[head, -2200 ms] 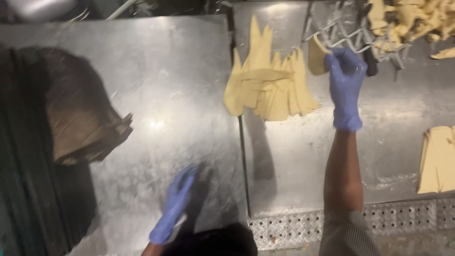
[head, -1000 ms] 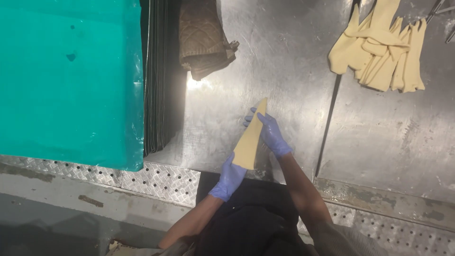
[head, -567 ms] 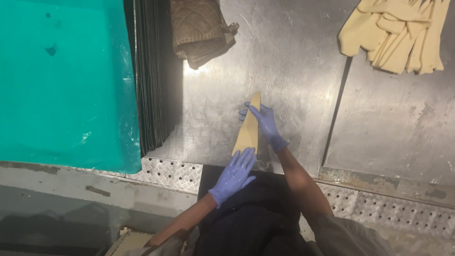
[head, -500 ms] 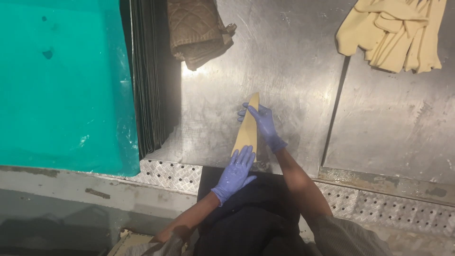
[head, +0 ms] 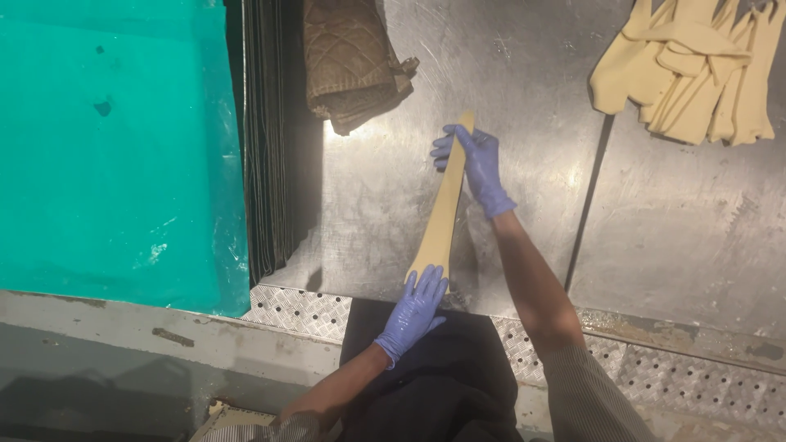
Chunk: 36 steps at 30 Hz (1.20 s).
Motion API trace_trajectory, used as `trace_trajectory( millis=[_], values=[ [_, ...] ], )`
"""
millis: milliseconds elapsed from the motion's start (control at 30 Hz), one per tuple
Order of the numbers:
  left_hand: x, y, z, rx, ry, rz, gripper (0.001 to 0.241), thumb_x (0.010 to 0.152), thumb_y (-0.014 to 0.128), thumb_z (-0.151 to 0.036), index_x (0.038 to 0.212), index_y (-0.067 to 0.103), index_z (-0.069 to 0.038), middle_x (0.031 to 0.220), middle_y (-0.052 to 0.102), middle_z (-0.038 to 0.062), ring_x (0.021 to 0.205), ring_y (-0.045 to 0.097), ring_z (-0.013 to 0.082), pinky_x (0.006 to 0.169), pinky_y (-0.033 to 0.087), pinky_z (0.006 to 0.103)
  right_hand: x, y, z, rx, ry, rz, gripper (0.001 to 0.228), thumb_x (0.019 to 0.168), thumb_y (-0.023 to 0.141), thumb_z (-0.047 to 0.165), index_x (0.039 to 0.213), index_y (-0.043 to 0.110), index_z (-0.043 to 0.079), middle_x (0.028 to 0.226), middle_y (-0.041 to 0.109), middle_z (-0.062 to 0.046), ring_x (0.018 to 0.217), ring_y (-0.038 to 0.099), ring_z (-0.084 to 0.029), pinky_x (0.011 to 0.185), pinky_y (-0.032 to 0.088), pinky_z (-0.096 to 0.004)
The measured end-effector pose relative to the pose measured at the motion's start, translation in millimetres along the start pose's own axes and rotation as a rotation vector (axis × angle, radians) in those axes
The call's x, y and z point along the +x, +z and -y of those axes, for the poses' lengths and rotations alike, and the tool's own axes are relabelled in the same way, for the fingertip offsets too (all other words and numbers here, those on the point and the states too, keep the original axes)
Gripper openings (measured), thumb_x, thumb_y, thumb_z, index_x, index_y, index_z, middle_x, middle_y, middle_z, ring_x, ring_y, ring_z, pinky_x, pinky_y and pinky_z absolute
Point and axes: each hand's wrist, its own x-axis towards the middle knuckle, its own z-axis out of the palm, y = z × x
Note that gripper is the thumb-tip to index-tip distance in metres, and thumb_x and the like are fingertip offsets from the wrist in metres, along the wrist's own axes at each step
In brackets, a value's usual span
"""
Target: Rolling triangular pieces of dough into croissants and placing them on a tray.
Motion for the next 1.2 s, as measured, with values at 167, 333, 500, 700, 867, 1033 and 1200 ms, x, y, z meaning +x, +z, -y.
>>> trace_trajectory(
  millis=[167,333,500,700,867,1033,1200],
  values=[
    [0,3,1,0.000,-0.007,-0.027,0.092,0.091,0.057,-0.063,0.158,0.034,-0.004,0.166,0.026,0.019,0.155,0.018,0.0357,0.123,0.014,0.0542,48,-8,7,-0.004,-0.050,0.028,0.037,0.104,0.061,0.026,0.115,0.065,-0.009,0.090,0.075,-0.020,0.072,0.076,-0.026,0.062,0.067,-0.038],
    [-1,3,1,0.012,-0.008,-0.015,0.090,0.092,0.056,-0.062,0.158,0.034,-0.005,0.167,0.025,0.018,0.156,0.017,0.0348,0.124,0.012,0.0542,85,-13,8,-0.019,-0.041,0.066,0.038,0.106,0.059,0.027,0.114,0.063,-0.010,0.089,0.074,-0.020,0.072,0.076,-0.026,0.062,0.066,-0.038],
    [-1,8,1,-0.004,-0.014,-0.005,0.088,0.093,0.055,-0.061,0.158,0.034,-0.006,0.167,0.025,0.017,0.156,0.017,0.0338,0.124,0.012,0.0541,107,-12,20,-0.086,-0.031,0.081,0.039,0.108,0.056,0.028,0.113,0.064,-0.010,0.089,0.074,-0.020,0.072,0.076,-0.025,0.062,0.067,-0.037],
    [-1,7,2,-0.018,-0.020,0.000,0.087,0.093,0.055,-0.061,0.159,0.035,-0.007,0.168,0.024,0.016,0.156,0.016,0.0335,0.124,0.011,0.0535,133,-15,21,-0.079,-0.083,0.096,0.039,0.110,0.054,0.028,0.113,0.063,-0.010,0.089,0.074,-0.020,0.072,0.076,-0.025,0.062,0.067,-0.037],
    [-6,-20,3,-0.016,-0.013,-0.015,0.089,0.094,0.051,-0.065,0.157,0.035,-0.003,0.166,0.027,0.019,0.156,0.018,0.0361,0.124,0.014,0.0545,142,-14,25,-0.158,-0.120,0.042,0.041,0.110,0.053,0.029,0.113,0.066,-0.010,0.088,0.075,-0.020,0.070,0.077,-0.024,0.060,0.068,-0.036],
    [-6,-25,11,-0.189,-0.004,-0.075,0.086,0.095,0.053,-0.061,0.152,0.040,0.002,0.162,0.034,0.023,0.152,0.025,0.0385,0.122,0.019,0.0545,135,-13,16,-0.094,-0.109,0.063,0.039,0.109,0.056,0.027,0.118,0.063,-0.010,0.095,0.074,-0.021,0.076,0.077,-0.026,0.067,0.067,-0.036],
    [-22,-16,42,-0.463,-0.037,-0.204,0.054,0.095,0.063,-0.043,0.130,0.057,-0.003,0.147,0.051,0.017,0.140,0.044,0.0347,0.117,0.033,0.0494,32,-27,5,-0.387,-0.543,-0.035,0.047,0.110,0.061,0.019,0.147,0.048,-0.007,0.145,0.056,-0.022,0.136,0.054,-0.035,0.113,0.046,-0.039]
  ],
)
